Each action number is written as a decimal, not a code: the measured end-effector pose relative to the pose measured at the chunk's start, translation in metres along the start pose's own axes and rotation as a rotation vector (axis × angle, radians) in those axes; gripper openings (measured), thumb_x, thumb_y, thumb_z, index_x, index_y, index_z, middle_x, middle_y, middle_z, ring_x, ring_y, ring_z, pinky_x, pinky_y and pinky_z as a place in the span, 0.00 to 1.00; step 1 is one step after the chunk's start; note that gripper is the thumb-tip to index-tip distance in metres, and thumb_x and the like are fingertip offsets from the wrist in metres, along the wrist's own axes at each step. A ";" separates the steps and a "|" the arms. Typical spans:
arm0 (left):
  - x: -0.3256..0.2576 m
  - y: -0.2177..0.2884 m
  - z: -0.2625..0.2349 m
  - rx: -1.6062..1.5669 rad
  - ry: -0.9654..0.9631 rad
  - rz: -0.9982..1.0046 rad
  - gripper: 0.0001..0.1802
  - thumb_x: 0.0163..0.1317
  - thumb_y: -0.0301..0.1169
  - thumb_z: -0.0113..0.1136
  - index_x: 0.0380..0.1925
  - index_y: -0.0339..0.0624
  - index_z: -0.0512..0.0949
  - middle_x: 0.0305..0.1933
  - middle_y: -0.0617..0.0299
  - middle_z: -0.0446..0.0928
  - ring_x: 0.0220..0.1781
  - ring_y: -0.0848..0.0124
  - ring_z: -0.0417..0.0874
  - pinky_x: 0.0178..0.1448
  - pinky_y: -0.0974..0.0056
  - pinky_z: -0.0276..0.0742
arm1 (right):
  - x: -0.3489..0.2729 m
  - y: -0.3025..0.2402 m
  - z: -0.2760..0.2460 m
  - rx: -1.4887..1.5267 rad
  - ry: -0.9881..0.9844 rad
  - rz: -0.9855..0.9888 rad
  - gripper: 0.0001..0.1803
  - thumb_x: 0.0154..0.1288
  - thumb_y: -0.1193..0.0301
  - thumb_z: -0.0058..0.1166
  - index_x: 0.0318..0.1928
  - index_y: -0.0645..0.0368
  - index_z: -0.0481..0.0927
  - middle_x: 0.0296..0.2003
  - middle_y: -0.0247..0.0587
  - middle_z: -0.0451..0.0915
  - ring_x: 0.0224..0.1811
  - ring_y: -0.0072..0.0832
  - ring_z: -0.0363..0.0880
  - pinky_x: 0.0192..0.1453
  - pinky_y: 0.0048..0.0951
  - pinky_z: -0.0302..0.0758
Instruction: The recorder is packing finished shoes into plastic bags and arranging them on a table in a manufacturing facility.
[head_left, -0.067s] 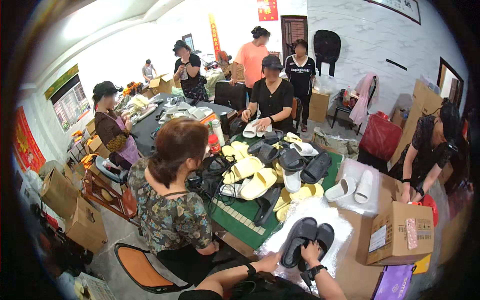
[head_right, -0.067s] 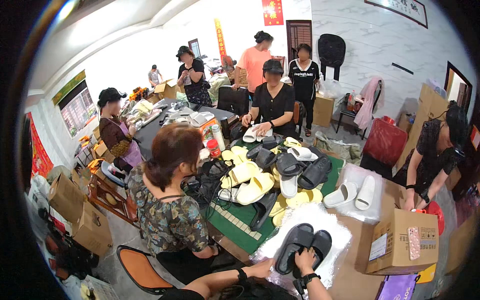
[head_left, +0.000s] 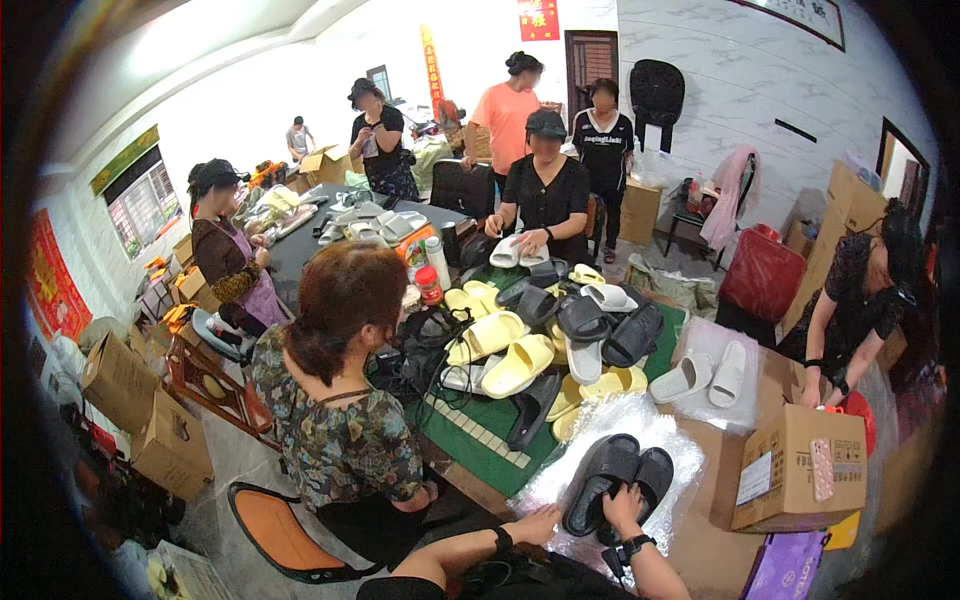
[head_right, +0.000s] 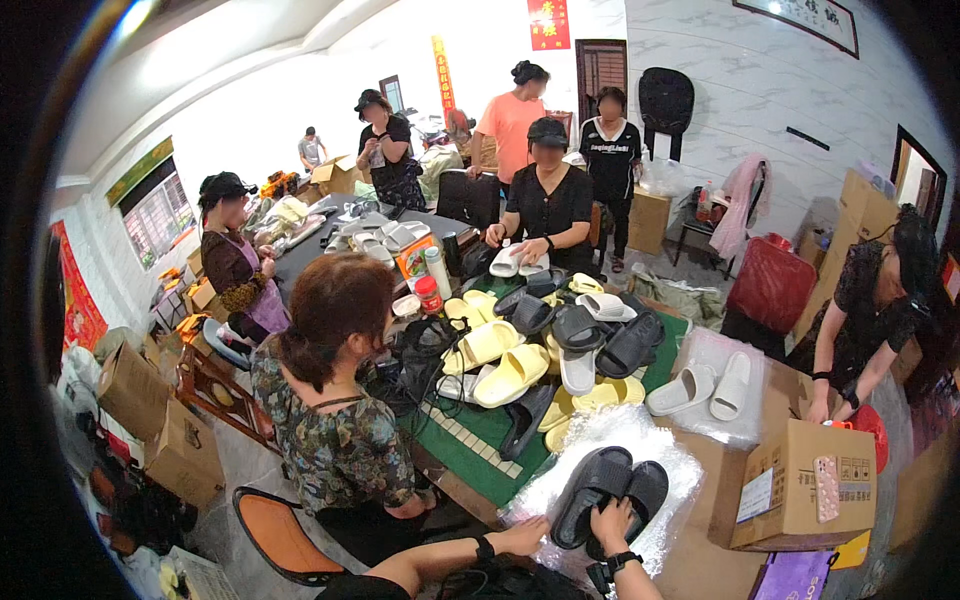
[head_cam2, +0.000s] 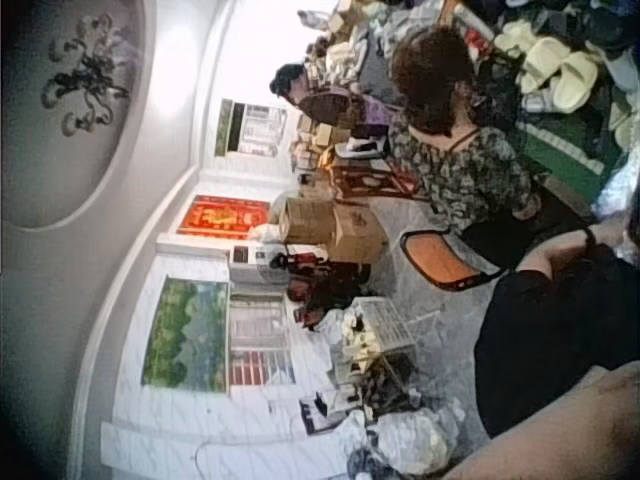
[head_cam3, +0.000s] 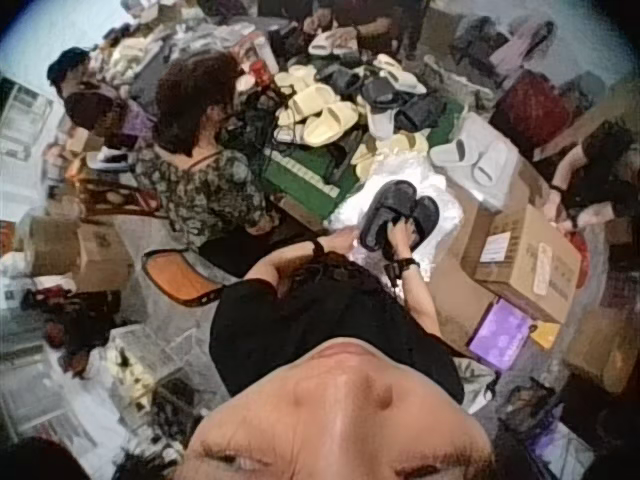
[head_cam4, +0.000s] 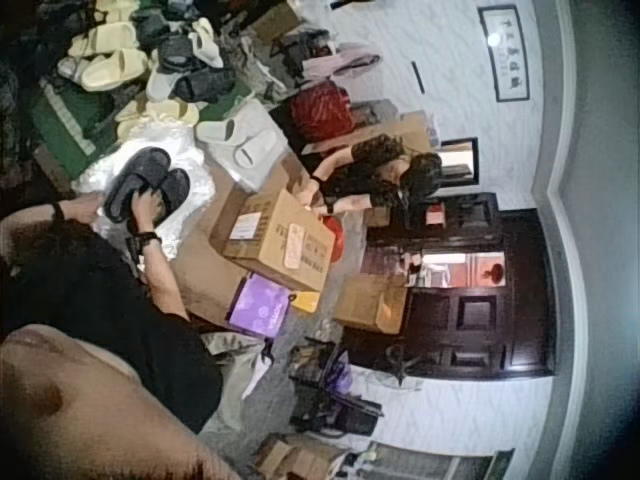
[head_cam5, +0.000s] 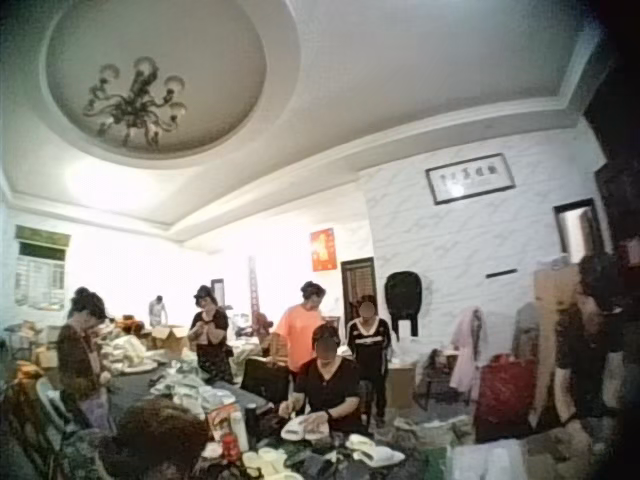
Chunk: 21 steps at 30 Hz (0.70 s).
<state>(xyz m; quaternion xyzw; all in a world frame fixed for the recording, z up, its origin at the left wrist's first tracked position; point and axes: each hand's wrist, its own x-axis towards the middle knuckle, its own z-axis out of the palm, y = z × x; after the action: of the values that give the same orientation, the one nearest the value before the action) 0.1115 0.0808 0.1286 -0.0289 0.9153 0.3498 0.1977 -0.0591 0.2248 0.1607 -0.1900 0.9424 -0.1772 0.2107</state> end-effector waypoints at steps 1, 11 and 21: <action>0.001 -0.003 0.006 0.182 0.054 0.059 0.30 0.54 0.28 0.50 0.58 0.30 0.59 0.64 0.30 0.55 0.67 0.40 0.56 0.67 0.47 0.55 | -0.002 0.004 -0.001 -0.016 0.010 -0.026 0.34 0.59 0.55 0.50 0.63 0.61 0.65 0.67 0.60 0.51 0.71 0.50 0.47 0.69 0.52 0.49; 0.020 0.087 -0.075 -0.271 0.020 0.428 0.15 0.60 0.32 0.49 0.39 0.33 0.78 0.37 0.50 0.81 0.41 0.57 0.81 0.46 0.57 0.75 | 0.003 0.022 -0.070 0.259 -0.007 -0.311 0.17 0.57 0.60 0.53 0.39 0.59 0.82 0.34 0.49 0.82 0.38 0.43 0.82 0.44 0.36 0.75; 0.049 0.279 -0.050 -0.399 0.095 0.585 0.20 0.60 0.33 0.55 0.48 0.31 0.68 0.35 0.51 0.74 0.41 0.59 0.78 0.46 0.59 0.73 | 0.151 0.153 -0.083 0.684 0.108 0.162 0.12 0.60 0.68 0.46 0.38 0.65 0.75 0.23 0.43 0.77 0.17 0.29 0.75 0.17 0.27 0.69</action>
<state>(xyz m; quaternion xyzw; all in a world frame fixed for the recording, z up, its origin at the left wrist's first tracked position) -0.0046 0.2623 0.3192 0.1801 0.8065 0.5619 0.0368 -0.2676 0.3129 0.1176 -0.0237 0.8504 -0.4748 0.2254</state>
